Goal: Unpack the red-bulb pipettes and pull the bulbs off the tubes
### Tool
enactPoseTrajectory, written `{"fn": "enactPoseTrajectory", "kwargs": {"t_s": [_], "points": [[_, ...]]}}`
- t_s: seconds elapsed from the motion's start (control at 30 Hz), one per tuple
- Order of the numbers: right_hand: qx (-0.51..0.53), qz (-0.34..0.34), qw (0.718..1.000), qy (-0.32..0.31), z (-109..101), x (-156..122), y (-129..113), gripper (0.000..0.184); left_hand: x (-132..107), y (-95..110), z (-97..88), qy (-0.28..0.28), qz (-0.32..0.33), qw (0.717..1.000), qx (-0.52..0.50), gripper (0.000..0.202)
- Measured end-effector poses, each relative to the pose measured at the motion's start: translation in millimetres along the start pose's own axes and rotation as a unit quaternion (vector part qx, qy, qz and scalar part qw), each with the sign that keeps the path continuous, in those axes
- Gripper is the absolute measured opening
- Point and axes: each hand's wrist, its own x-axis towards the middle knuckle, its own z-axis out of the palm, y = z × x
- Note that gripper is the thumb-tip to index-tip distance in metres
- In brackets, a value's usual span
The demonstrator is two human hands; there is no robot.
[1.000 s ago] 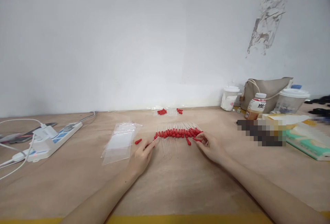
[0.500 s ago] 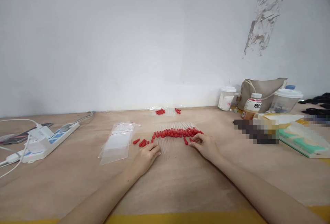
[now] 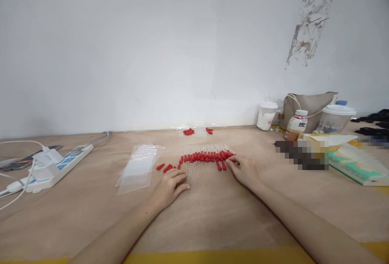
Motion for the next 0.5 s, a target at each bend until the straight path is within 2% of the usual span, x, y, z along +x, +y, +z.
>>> {"fn": "enactPoseTrajectory", "kwargs": {"t_s": [0.13, 0.23, 0.37, 0.5], "points": [[-0.051, 0.050, 0.996, 0.056, -6.8, 10.8, 6.7, 0.026, -1.6, -1.4, -9.2, 0.007, -0.007, 0.998, 0.070, 0.028], [-0.100, 0.075, 0.991, 0.047, -12.5, 21.4, 9.5, 0.037, -1.9, -0.8, -12.9, 0.017, -0.015, 0.995, 0.093, 0.026], [-0.145, 0.054, 0.988, 0.000, -11.9, 29.2, 15.8, 0.043, -1.3, 1.5, -14.1, 0.032, -0.012, 0.995, 0.098, 0.024], [-0.148, 0.034, 0.988, 0.029, -2.6, 26.8, 24.1, 0.033, -0.8, 1.2, -14.0, 0.030, -0.013, 0.995, 0.094, 0.022]]}}
